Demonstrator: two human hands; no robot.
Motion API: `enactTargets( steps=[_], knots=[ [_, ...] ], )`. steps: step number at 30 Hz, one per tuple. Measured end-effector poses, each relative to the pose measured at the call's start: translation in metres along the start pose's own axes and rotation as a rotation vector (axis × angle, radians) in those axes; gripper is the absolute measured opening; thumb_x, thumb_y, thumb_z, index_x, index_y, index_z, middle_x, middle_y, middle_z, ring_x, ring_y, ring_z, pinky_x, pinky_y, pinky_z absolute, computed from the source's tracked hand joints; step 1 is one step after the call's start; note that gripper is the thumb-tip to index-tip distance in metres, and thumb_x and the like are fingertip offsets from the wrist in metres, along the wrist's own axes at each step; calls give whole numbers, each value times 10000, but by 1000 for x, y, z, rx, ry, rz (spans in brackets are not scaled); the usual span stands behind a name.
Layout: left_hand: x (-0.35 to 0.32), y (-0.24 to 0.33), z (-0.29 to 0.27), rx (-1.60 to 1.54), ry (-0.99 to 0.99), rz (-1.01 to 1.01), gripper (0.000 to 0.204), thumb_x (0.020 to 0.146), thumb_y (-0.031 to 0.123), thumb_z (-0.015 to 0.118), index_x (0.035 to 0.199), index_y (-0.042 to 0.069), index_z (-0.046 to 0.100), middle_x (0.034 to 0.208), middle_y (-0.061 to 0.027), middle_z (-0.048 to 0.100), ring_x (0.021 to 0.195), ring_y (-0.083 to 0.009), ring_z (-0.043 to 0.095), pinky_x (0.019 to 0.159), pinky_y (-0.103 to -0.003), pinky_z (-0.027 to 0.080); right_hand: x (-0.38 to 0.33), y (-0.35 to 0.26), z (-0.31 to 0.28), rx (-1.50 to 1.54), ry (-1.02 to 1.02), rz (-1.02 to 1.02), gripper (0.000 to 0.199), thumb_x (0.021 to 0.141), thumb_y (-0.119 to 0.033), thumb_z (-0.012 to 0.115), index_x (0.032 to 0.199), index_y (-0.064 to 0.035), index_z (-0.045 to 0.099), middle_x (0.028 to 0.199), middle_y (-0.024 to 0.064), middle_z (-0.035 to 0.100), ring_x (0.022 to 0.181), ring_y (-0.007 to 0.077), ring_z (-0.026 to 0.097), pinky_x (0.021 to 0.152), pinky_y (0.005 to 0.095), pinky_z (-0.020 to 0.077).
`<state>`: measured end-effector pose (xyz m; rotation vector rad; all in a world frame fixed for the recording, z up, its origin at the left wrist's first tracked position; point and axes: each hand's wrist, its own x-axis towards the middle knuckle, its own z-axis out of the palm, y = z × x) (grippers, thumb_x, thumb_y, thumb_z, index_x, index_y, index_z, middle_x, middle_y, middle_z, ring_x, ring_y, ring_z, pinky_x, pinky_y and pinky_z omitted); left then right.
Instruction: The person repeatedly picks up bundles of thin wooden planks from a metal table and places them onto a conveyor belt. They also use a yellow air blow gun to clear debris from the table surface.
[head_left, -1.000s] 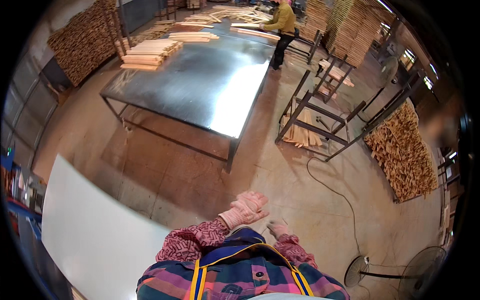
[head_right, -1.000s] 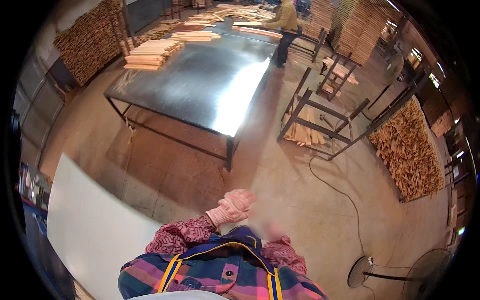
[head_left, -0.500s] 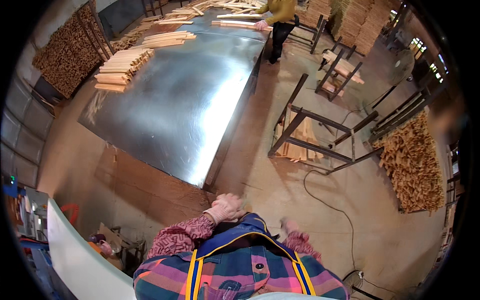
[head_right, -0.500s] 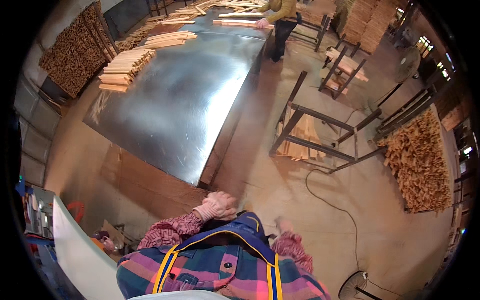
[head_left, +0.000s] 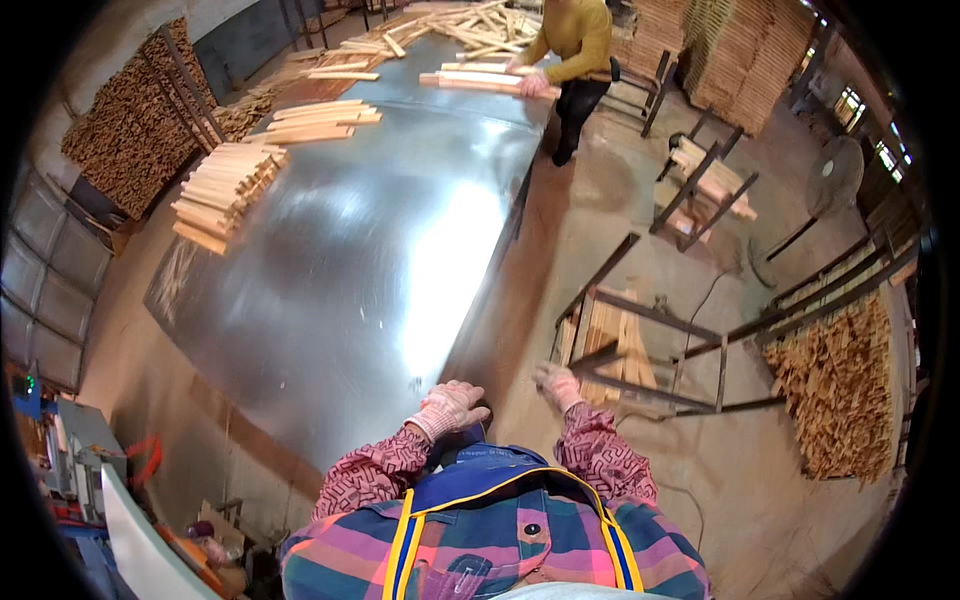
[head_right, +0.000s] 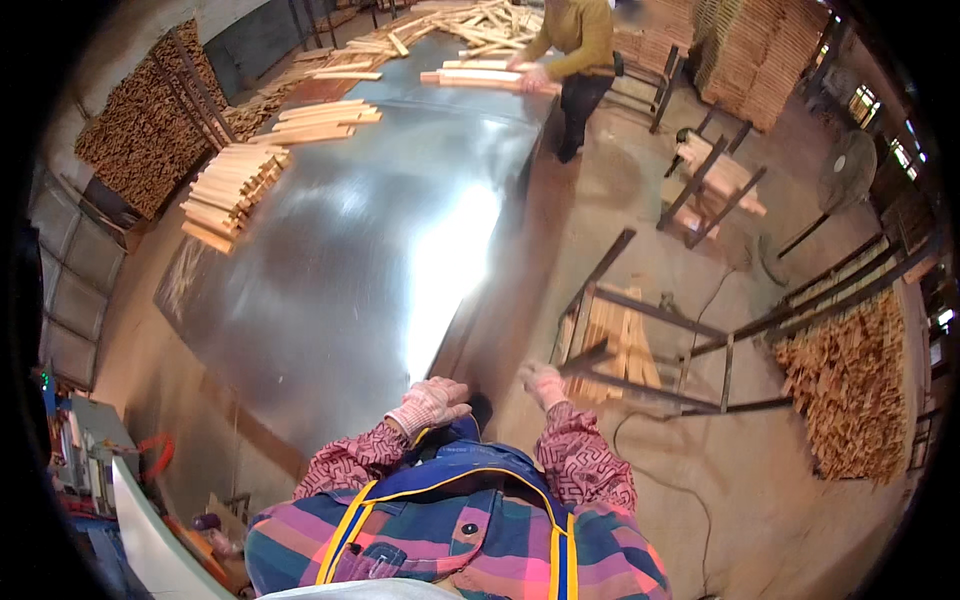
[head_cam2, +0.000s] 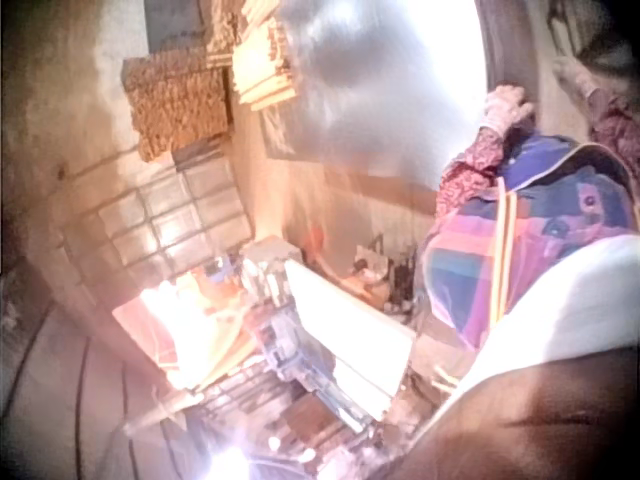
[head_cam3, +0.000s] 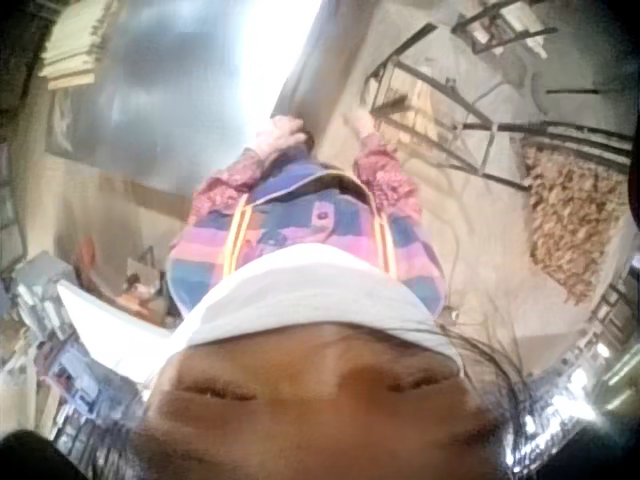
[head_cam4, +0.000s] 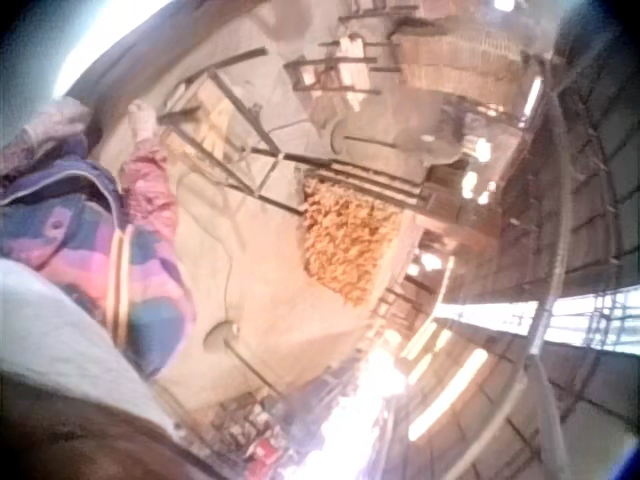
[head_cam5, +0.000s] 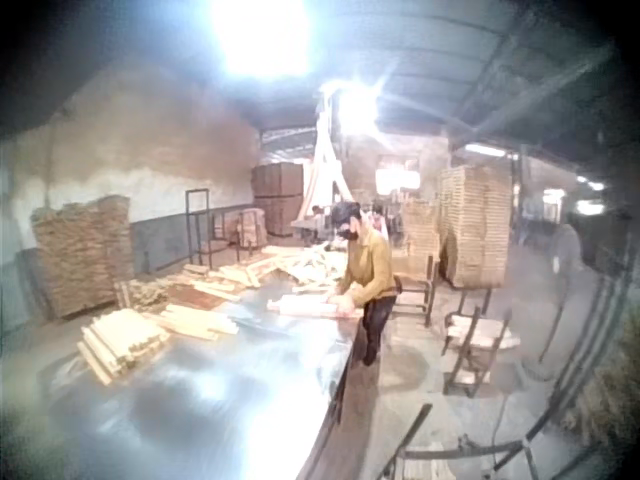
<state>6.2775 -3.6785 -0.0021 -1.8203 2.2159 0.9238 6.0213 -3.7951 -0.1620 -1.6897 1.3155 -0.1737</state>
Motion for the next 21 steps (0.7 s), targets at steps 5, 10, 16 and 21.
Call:
enactTargets(
  steps=[5,10,16,21],
  knots=[
    [75,-51,-75,-81,161,-105,527,875,518,498,1193,103,560,1171,-116,606,1131,-309,546,960,-448,431,79,34,-45,-628,-153,-179,489,873,-443,514,1238,-130,602,1231,129,615,1104,326,584,915,407,478],
    [104,-92,-128,-105,289,-187,537,881,521,486,1187,89,575,1205,-130,606,1143,-295,553,956,-412,442,143,-34,-96,-440,-124,-3,322,812,-302,571,1028,-89,678,765,73,646,682,187,618,626,346,499],
    [110,-135,-135,-408,259,-495,441,853,487,531,1027,94,626,1065,-156,646,1067,-331,579,906,-440,462,249,-133,-135,-517,-79,92,429,801,-324,554,1151,-94,648,1086,171,670,1017,315,642,871,364,502],
    [161,-153,-141,-472,234,-673,438,847,479,536,1039,100,640,1084,-156,644,1084,-332,574,923,-437,454,420,-210,-225,-447,57,-111,408,841,-342,517,1177,-141,632,1169,148,637,1113,328,584,940,393,465]
  ],
)
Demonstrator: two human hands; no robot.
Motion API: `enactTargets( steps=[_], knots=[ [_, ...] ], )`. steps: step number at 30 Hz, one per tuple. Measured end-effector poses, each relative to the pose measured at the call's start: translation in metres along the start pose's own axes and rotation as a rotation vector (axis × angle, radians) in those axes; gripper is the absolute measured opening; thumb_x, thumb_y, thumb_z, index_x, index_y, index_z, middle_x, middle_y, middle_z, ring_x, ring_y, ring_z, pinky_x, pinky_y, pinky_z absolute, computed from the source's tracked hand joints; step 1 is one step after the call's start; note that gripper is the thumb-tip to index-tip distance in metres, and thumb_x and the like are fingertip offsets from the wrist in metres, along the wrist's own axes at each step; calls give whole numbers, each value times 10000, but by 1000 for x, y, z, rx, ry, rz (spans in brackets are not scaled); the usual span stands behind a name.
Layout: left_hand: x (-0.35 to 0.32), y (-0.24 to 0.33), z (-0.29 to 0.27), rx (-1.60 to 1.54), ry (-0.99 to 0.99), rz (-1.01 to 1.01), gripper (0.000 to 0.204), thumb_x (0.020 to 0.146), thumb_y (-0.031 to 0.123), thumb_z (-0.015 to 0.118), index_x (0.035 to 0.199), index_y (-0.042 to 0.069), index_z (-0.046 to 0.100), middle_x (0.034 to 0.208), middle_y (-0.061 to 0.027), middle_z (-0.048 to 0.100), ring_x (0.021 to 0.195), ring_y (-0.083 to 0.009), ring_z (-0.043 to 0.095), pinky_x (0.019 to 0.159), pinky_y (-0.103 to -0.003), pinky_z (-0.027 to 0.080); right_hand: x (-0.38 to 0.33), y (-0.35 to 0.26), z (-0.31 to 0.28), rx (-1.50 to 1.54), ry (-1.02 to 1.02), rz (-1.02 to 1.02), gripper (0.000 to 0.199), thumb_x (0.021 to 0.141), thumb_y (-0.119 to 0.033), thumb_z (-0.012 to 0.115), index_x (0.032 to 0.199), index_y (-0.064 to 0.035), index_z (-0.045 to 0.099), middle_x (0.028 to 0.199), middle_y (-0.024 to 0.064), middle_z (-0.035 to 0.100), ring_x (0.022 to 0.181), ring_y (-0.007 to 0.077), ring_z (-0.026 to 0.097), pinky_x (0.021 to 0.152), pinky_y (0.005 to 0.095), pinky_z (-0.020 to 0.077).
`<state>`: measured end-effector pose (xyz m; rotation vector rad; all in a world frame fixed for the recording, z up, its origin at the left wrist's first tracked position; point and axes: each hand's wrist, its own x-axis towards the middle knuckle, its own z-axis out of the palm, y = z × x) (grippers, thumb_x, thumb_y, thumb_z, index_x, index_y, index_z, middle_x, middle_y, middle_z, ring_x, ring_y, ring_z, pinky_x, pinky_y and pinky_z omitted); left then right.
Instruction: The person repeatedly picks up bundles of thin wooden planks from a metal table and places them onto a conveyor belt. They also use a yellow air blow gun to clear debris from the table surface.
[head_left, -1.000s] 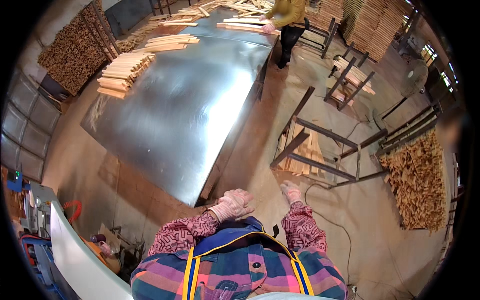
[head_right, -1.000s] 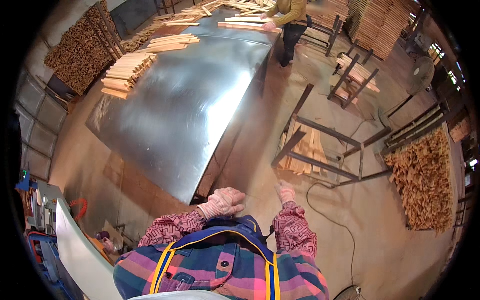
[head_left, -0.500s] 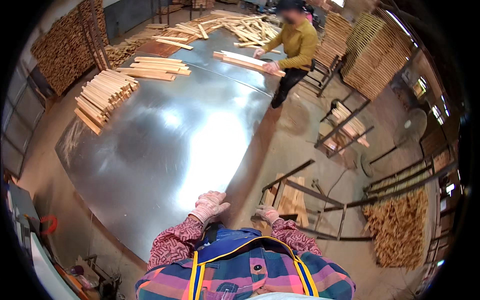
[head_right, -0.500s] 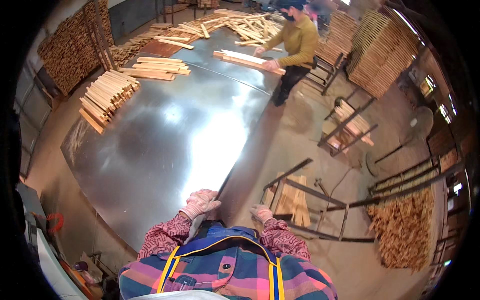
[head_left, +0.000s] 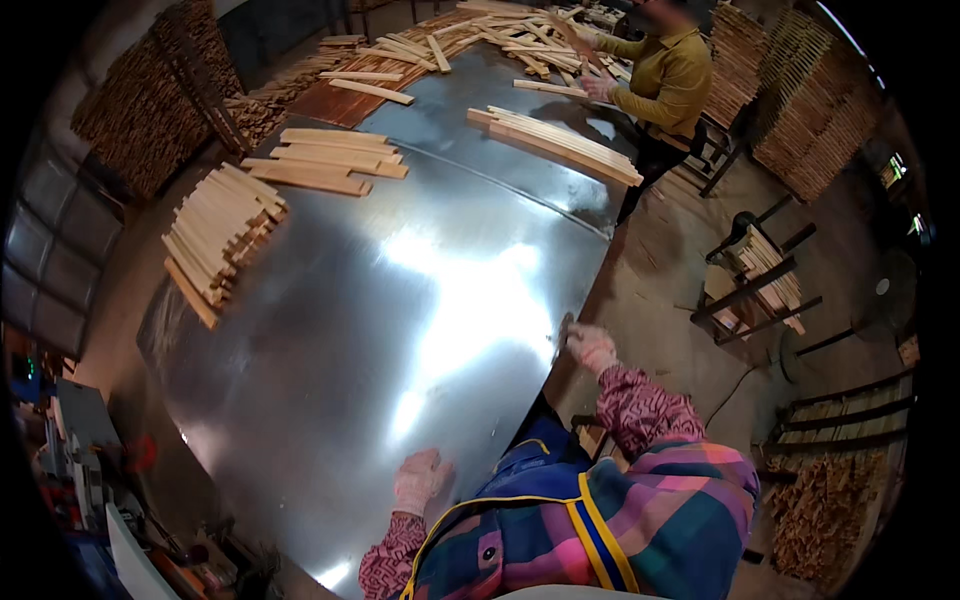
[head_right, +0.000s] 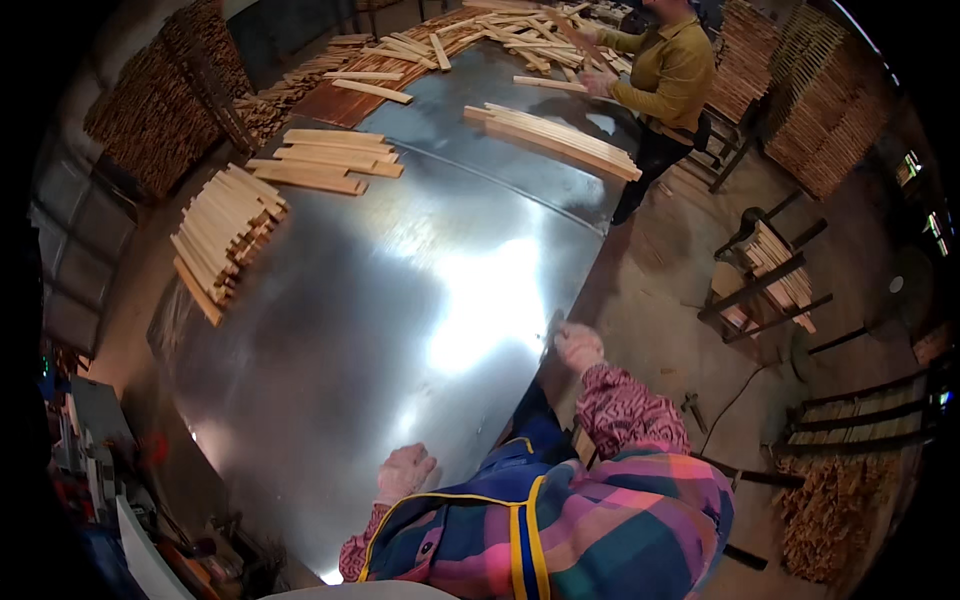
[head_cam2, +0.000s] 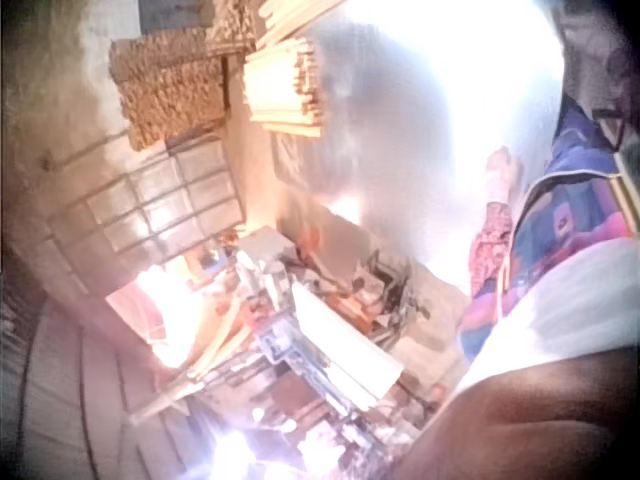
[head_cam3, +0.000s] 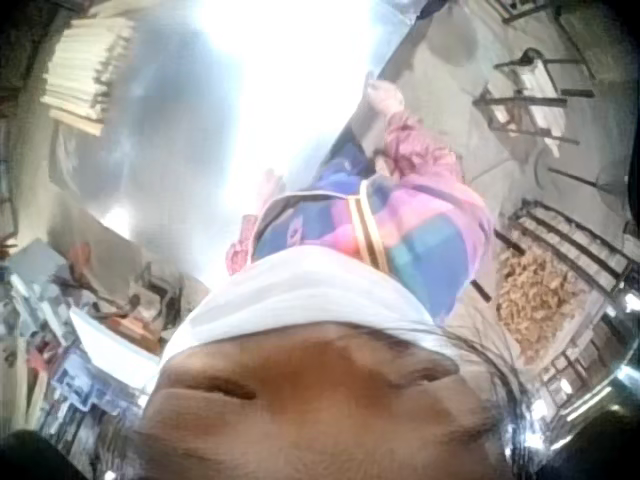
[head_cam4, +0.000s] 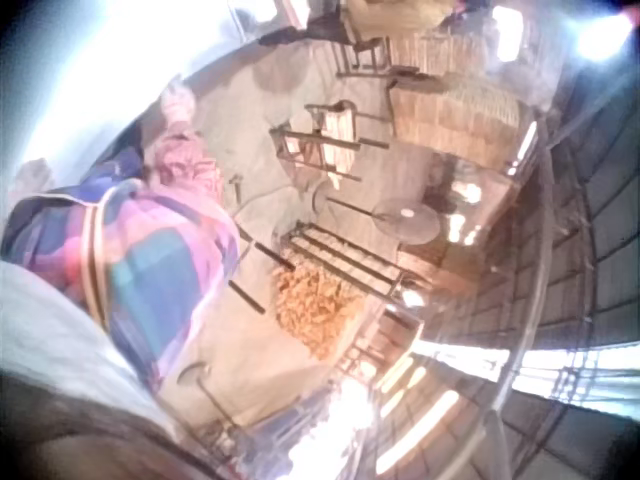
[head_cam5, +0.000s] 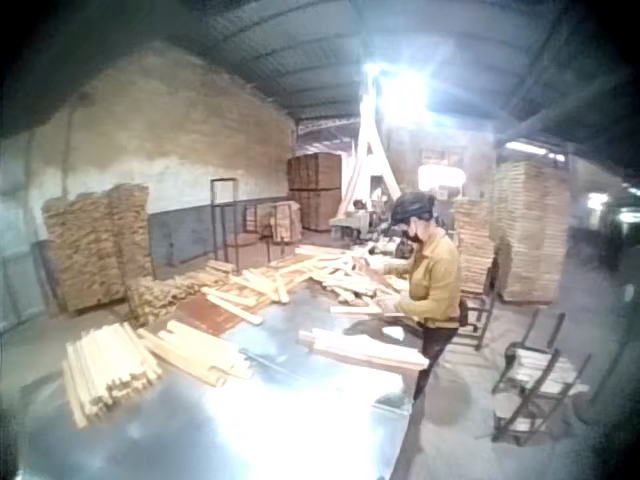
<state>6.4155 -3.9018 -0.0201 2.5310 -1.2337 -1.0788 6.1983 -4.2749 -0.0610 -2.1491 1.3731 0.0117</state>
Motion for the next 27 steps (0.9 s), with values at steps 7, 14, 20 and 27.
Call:
enactTargets(
  steps=[7,14,20,27],
  knots=[
    [98,119,-11,-96,-200,-249,600,862,508,523,1313,112,543,1349,-134,528,1261,-295,475,1054,-375,369,292,27,-139,-311,236,56,391,893,-305,452,1219,-134,584,1241,124,598,1120,310,575,953,401,463],
    [179,202,-37,-290,-339,-200,585,883,481,523,1321,94,524,1363,-123,522,1281,-303,458,1063,-356,358,450,70,-184,-634,436,54,342,863,-167,524,1202,-141,554,1172,68,609,1117,219,582,844,359,517],
    [210,203,-55,-84,-277,-282,573,876,498,509,1310,124,527,1328,-116,545,1244,-296,488,1020,-392,398,464,71,-205,-632,143,344,414,847,-197,596,1251,-178,505,1162,58,587,1145,207,565,887,373,492],
    [179,191,-35,-64,-239,-205,555,879,533,472,1316,194,522,1318,-110,553,1225,-295,504,977,-415,435,426,72,-181,-504,321,-176,364,810,-276,626,1128,-107,572,1136,150,576,1022,334,602,879,435,494]
  ],
)
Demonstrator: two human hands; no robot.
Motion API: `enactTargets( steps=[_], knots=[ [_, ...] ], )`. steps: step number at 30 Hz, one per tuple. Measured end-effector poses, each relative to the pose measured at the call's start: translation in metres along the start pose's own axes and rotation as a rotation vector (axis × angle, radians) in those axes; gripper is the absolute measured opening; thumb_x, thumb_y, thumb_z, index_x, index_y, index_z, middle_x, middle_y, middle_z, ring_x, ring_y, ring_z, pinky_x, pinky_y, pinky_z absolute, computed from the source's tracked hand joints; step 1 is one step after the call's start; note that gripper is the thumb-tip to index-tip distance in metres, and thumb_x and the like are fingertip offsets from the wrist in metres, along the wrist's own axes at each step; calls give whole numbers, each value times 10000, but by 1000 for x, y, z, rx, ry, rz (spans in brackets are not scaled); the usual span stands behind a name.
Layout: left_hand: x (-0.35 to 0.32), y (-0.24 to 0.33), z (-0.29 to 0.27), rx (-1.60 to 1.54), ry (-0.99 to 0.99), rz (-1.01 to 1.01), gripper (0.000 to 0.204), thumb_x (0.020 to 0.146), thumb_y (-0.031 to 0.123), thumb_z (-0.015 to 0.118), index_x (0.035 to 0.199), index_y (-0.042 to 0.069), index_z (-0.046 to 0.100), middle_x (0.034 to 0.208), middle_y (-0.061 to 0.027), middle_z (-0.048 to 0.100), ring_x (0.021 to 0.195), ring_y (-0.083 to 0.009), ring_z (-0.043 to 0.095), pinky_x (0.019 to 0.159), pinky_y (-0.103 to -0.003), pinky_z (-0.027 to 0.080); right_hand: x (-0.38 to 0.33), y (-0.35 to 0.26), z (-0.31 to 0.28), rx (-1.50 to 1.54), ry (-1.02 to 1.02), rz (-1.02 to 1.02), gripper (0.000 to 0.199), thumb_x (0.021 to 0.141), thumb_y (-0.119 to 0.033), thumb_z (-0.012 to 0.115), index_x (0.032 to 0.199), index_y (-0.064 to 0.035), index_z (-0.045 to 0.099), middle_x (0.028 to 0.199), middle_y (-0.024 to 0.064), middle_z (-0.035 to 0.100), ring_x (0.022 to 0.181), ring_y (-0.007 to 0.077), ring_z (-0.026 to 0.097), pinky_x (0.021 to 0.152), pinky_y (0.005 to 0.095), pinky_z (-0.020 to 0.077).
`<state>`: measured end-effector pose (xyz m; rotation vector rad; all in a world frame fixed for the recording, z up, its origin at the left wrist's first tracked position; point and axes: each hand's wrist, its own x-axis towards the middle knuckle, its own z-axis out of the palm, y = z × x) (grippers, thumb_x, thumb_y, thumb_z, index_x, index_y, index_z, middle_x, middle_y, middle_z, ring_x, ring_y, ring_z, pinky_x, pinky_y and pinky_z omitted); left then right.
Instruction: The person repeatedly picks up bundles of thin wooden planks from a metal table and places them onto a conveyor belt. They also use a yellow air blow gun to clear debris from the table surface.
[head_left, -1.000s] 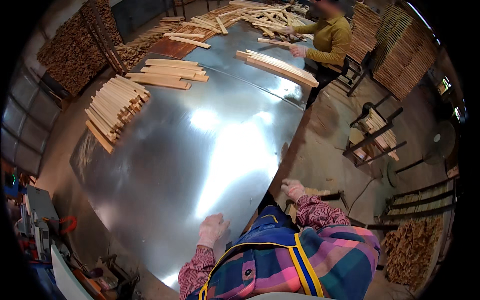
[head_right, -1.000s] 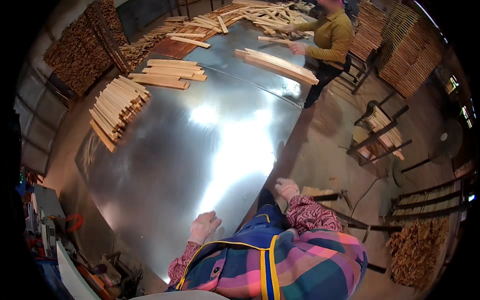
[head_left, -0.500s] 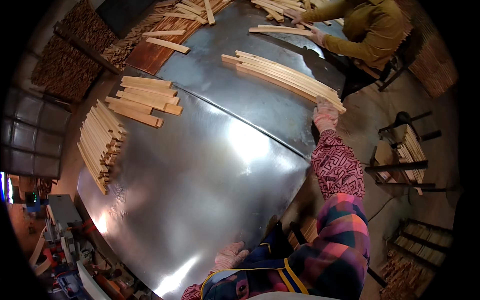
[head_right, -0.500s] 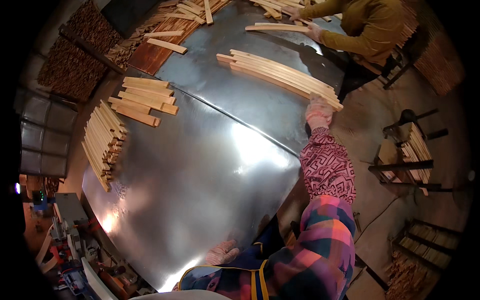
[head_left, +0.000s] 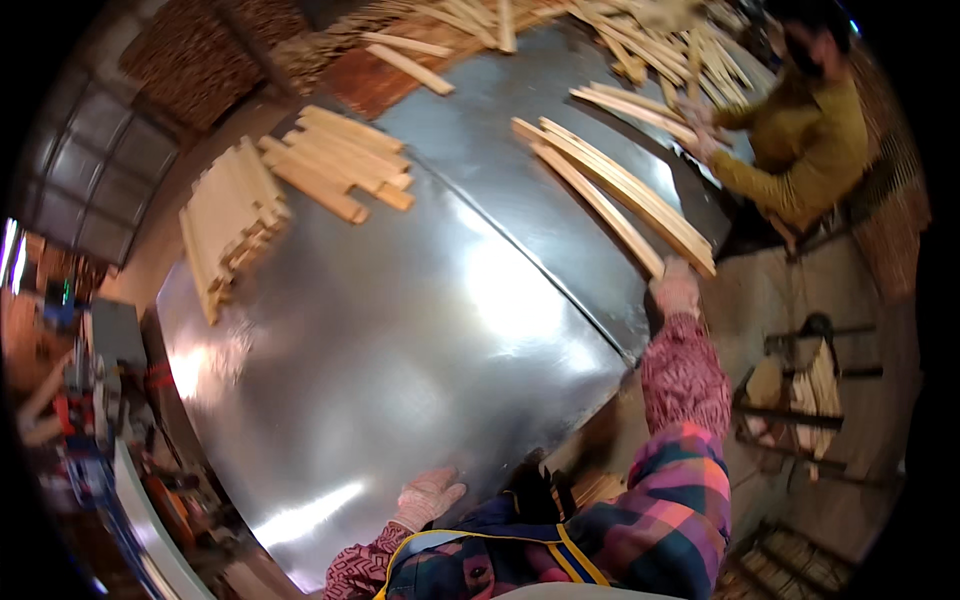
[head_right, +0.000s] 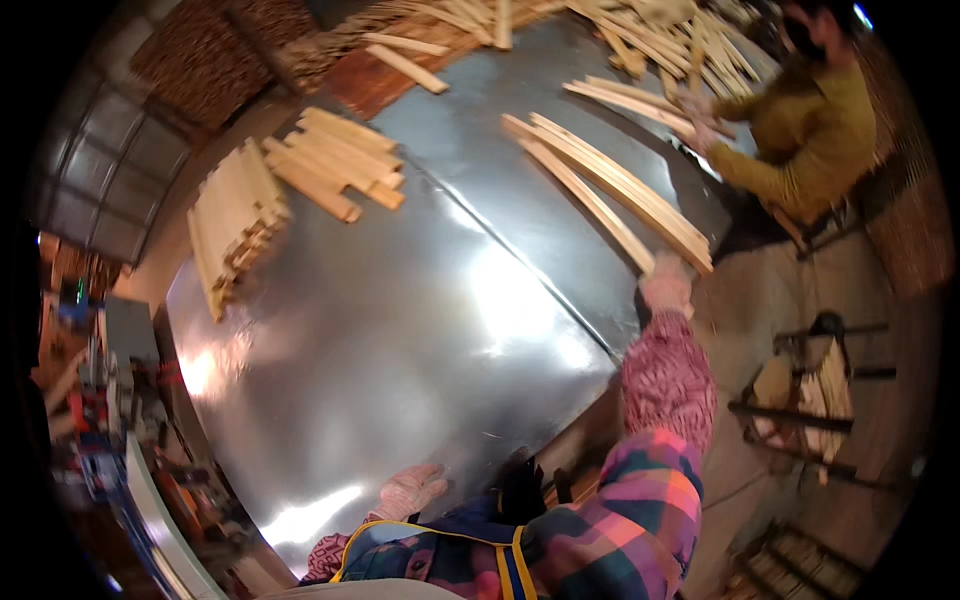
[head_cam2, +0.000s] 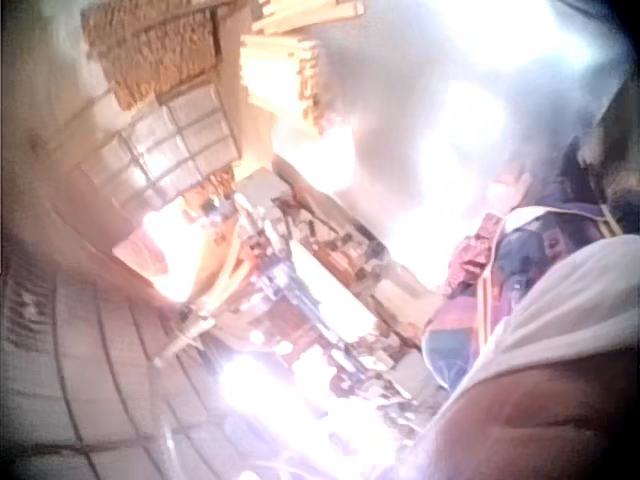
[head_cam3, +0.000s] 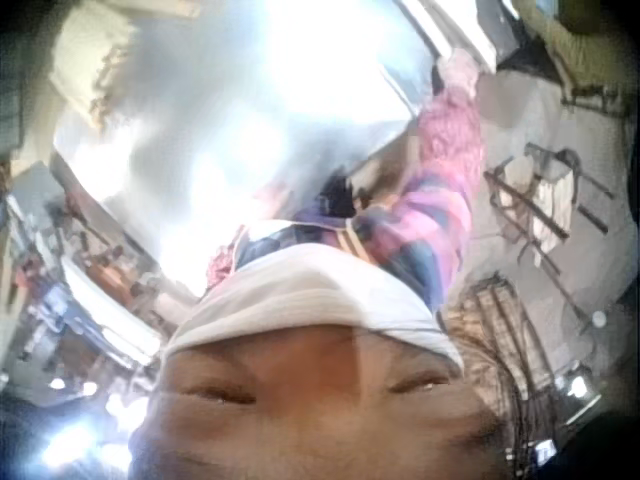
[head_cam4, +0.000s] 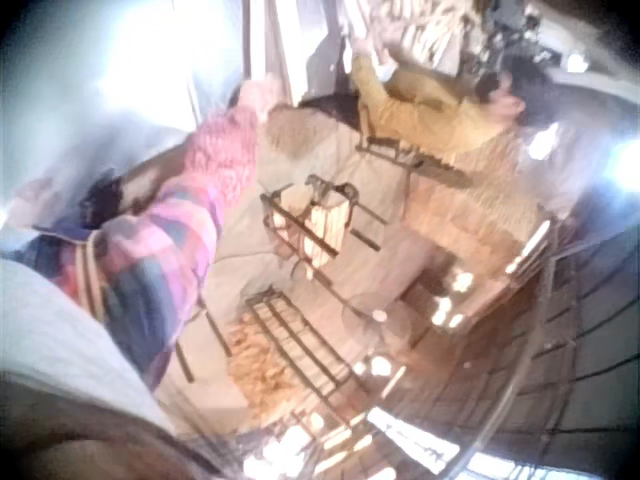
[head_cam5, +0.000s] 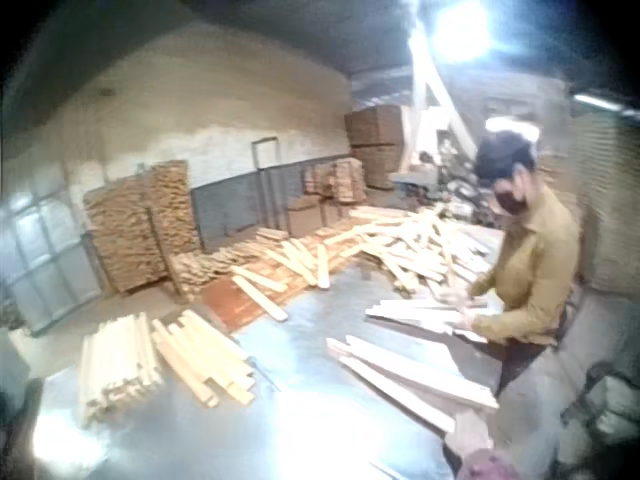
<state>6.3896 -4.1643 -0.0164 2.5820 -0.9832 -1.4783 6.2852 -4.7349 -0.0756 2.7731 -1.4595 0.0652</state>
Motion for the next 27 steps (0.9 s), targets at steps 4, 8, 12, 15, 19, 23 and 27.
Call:
enactTargets(
  steps=[4,8,12,15,19,23,27],
  knots=[
    [-25,-46,58,-178,140,65,521,889,501,472,1309,199,528,1303,-107,563,1210,-296,515,966,-427,445,-125,-100,-32,415,-307,41,369,799,-256,667,1024,14,556,1004,232,629,947,392,623,807,447,509],
    [-90,-90,85,-294,331,13,510,885,490,482,1276,172,562,1265,-126,584,1176,-306,541,961,-425,455,-284,-163,29,642,-153,248,385,777,-193,686,1055,54,591,883,205,660,766,331,628,694,437,508],
    [-165,-171,146,-440,635,-145,501,879,482,459,1219,145,604,1243,-137,597,1157,-306,558,956,-424,461,-339,-263,-16,1006,-631,156,361,843,-253,617,908,101,649,817,151,653,723,263,622,624,394,487],
    [-233,-220,204,-645,598,-298,503,870,481,442,1216,152,598,1245,-134,593,1165,-301,551,949,-429,463,-387,-308,-25,681,-378,-765,350,908,-266,575,993,66,646,875,143,664,758,230,617,667,356,490],
    [-339,-298,321,-919,593,-779,490,864,508,484,1173,147,601,1227,-129,600,1156,-299,554,941,-425,468,-536,-533,-84,1320,-1292,-436,506,918,-412,556,1130,48,563,851,77,614,678,173,565,617,308,475],
    [-368,-314,400,-1046,802,-1003,513,850,514,568,1208,148,596,1245,-112,600,1162,-287,556,948,-421,465,-685,-702,-145,1459,-2258,-340,653,921,-536,540,1245,28,485,805,10,564,594,124,511,546,269,438],
    [-404,-300,421,-1321,917,-1106,574,833,511,602,1243,110,601,1261,-137,600,1186,-315,548,1003,-397,434,-815,-755,-176,1269,-2565,-536,690,915,-562,531,1279,19,445,722,-32,528,541,110,482,499,250,390]
  ],
)
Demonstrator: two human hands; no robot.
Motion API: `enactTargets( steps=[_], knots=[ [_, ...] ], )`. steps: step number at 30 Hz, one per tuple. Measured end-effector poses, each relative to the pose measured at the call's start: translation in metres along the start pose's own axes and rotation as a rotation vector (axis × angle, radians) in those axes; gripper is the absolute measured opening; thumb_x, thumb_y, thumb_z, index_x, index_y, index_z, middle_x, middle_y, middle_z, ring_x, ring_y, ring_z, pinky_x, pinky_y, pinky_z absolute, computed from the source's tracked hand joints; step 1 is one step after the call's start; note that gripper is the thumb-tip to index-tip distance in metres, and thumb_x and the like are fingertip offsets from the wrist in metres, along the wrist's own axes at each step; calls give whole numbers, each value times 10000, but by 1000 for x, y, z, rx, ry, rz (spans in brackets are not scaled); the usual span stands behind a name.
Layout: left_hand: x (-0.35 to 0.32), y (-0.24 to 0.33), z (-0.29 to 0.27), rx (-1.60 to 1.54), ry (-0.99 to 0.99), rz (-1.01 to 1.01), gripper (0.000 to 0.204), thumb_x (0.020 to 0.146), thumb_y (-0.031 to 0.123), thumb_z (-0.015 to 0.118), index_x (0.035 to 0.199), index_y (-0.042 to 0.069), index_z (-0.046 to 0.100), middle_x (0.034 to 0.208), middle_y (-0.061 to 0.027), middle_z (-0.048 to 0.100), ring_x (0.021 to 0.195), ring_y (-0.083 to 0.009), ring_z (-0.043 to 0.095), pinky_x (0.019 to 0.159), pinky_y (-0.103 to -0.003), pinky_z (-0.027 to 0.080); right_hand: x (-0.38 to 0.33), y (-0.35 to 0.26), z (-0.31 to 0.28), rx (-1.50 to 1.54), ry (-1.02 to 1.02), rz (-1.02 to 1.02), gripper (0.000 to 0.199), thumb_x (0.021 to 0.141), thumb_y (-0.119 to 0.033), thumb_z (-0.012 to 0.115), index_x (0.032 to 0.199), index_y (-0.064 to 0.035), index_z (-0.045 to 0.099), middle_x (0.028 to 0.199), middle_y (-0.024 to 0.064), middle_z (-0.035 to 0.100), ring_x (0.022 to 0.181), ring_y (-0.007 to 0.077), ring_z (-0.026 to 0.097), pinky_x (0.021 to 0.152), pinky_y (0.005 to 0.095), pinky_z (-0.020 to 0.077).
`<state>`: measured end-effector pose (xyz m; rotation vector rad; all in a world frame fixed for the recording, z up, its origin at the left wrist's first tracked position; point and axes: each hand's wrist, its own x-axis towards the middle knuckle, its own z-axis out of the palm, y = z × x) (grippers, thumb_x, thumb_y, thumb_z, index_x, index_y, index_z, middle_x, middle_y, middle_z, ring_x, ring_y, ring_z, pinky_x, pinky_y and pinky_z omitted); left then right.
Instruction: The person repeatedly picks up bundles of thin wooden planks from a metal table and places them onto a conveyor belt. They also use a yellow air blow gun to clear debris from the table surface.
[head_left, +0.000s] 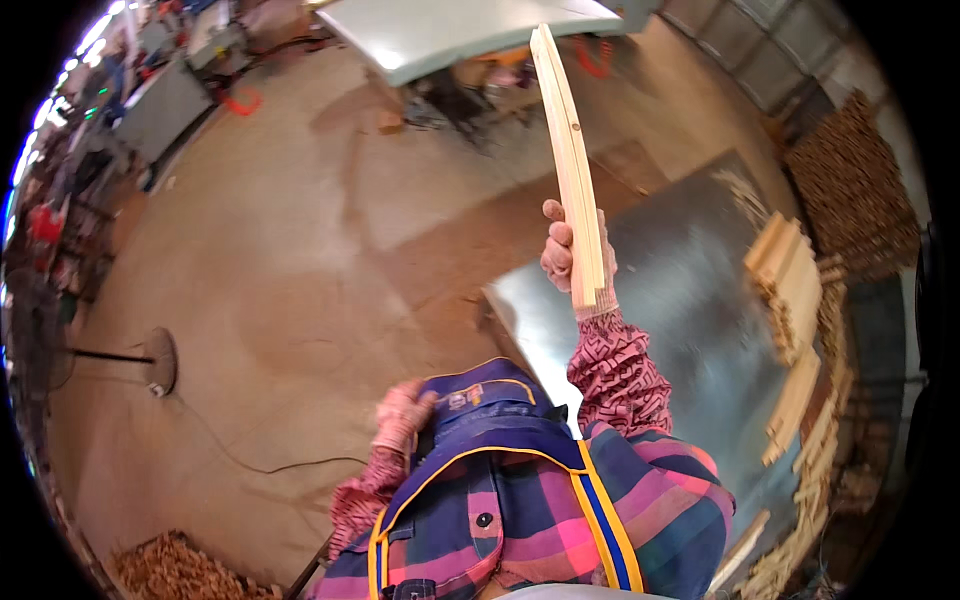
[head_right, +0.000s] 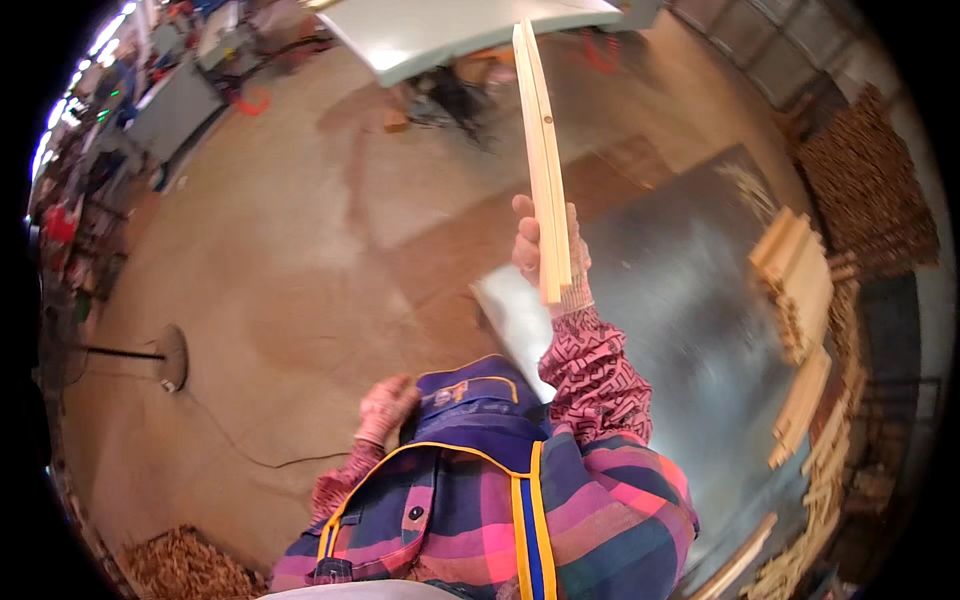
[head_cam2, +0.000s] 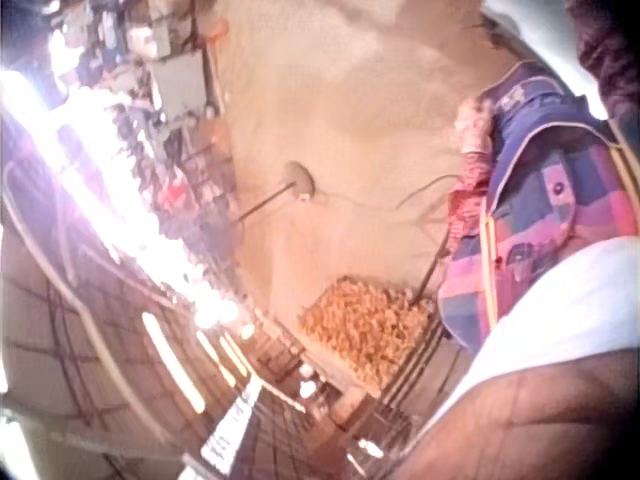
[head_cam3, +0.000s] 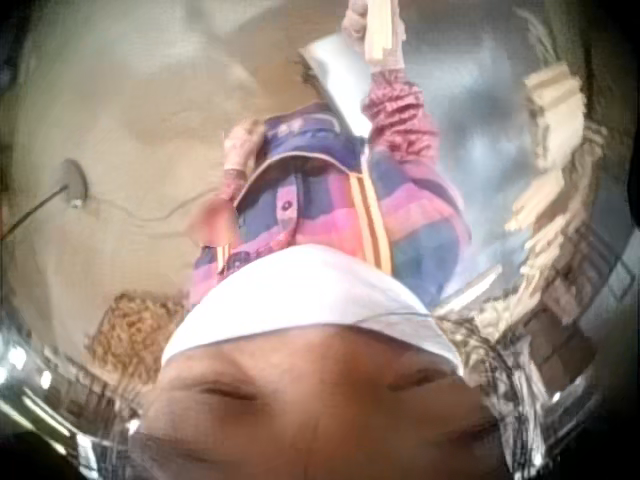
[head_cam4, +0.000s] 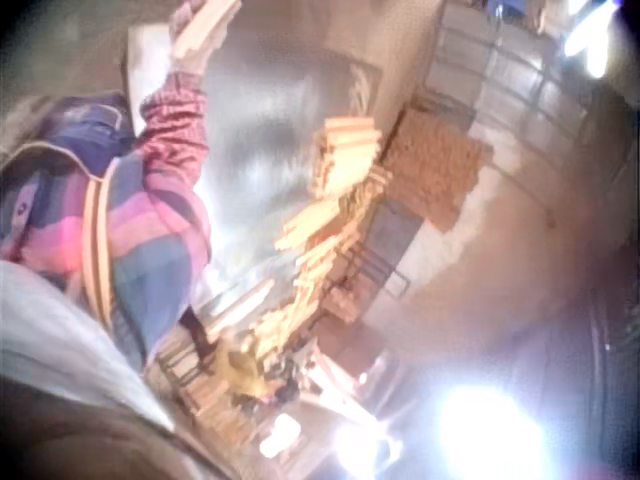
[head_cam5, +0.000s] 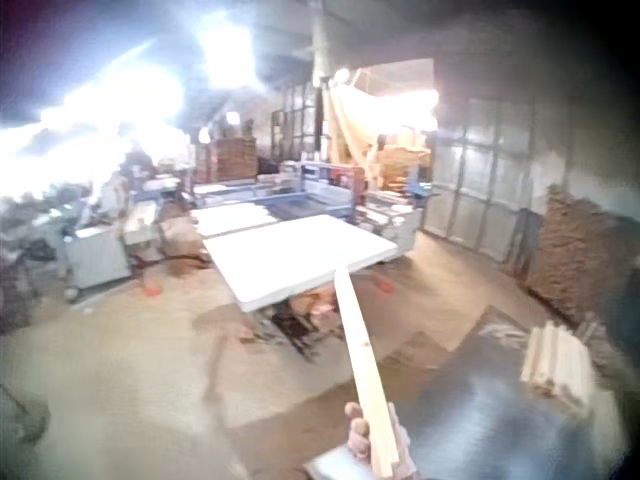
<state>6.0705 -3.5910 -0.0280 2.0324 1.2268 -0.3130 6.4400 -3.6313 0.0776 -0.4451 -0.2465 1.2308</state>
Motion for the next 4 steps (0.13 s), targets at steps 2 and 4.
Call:
enactTargets(
  steps=[2,4],
  knots=[
    [-6,-1,-14,-77,-140,-115,601,825,536,595,1283,147,580,1292,-139,578,1228,-311,518,1043,-387,397,50,25,12,15,-119,62,686,914,-564,529,1279,12,451,699,-38,533,535,120,487,496,251,399],
    [3,-29,-26,-152,-128,-163,613,833,550,584,1317,176,556,1317,-134,561,1256,-303,497,1061,-380,379,94,50,22,30,-213,104,684,914,-565,529,1280,8,454,687,-41,535,532,126,489,495,252,404]
  ],
)
